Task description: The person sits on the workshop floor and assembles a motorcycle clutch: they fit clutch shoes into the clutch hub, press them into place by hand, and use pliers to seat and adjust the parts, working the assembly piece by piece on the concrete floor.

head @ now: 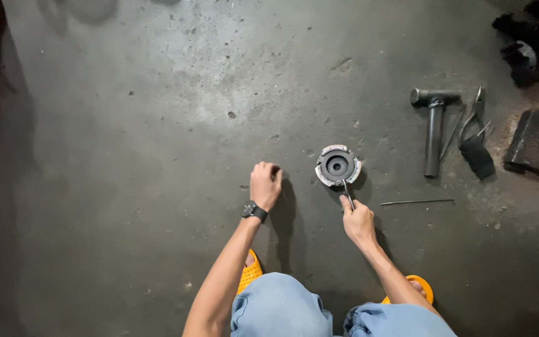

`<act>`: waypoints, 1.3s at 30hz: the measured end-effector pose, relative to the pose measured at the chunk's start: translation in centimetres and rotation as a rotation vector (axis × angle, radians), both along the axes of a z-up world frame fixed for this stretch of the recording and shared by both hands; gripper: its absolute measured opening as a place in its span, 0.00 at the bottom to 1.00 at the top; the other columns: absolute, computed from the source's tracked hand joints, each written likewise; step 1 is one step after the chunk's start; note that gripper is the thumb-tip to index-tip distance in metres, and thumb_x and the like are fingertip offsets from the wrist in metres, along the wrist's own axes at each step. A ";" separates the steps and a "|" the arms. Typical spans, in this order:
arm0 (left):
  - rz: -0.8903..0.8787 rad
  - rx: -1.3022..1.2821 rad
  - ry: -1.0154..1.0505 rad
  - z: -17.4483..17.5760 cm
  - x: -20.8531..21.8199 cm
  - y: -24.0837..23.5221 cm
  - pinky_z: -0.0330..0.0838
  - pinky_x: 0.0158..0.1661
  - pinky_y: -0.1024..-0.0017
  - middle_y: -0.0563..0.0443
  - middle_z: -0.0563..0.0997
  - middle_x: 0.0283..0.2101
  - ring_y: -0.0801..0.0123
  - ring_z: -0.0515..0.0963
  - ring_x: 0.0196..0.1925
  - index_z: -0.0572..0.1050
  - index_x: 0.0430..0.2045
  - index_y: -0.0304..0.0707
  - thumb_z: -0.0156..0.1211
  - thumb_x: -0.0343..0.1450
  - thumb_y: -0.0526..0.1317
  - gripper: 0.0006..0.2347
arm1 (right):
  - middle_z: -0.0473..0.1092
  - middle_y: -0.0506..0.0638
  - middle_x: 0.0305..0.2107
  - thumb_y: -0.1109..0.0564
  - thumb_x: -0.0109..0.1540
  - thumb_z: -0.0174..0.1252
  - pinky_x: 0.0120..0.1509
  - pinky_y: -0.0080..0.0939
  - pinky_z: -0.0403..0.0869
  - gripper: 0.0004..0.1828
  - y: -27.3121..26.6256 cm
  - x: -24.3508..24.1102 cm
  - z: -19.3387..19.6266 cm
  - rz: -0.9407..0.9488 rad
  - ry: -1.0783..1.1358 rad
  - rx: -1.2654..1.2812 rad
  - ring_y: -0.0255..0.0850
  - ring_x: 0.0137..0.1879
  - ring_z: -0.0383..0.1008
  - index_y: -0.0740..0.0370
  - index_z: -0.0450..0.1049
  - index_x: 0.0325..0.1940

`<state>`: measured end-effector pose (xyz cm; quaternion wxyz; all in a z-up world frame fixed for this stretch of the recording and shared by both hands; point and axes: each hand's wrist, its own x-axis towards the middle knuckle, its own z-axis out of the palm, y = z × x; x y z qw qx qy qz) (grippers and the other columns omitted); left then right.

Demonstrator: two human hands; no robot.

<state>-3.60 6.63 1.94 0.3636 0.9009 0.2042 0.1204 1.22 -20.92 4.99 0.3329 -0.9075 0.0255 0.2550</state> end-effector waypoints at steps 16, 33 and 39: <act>-0.116 0.175 0.196 -0.5 3.7 -3.6 0.67 0.44 0.53 0.40 0.76 0.40 0.47 0.74 0.47 0.75 0.33 0.34 0.65 0.64 0.35 0.08 | 0.75 0.67 0.27 0.37 0.68 0.52 0.43 0.58 0.72 0.30 -0.4 0.1 -1.1 -0.010 0.040 -0.003 0.65 0.39 0.78 0.68 0.76 0.33; 0.015 -0.799 0.101 2.7 4.6 -5.9 0.76 0.32 0.73 0.46 0.84 0.29 0.74 0.80 0.29 0.82 0.32 0.28 0.68 0.69 0.35 0.06 | 0.74 0.70 0.28 0.39 0.68 0.53 0.43 0.60 0.72 0.29 0.0 0.1 0.0 -0.008 0.037 0.004 0.67 0.41 0.77 0.70 0.75 0.33; -0.203 -0.656 0.075 2.8 5.8 -7.7 0.80 0.39 0.75 0.46 0.87 0.35 0.73 0.87 0.35 0.83 0.40 0.31 0.62 0.71 0.35 0.09 | 0.73 0.72 0.29 0.41 0.68 0.54 0.43 0.60 0.72 0.28 -0.1 0.1 0.0 -0.005 0.028 0.017 0.69 0.43 0.75 0.72 0.73 0.34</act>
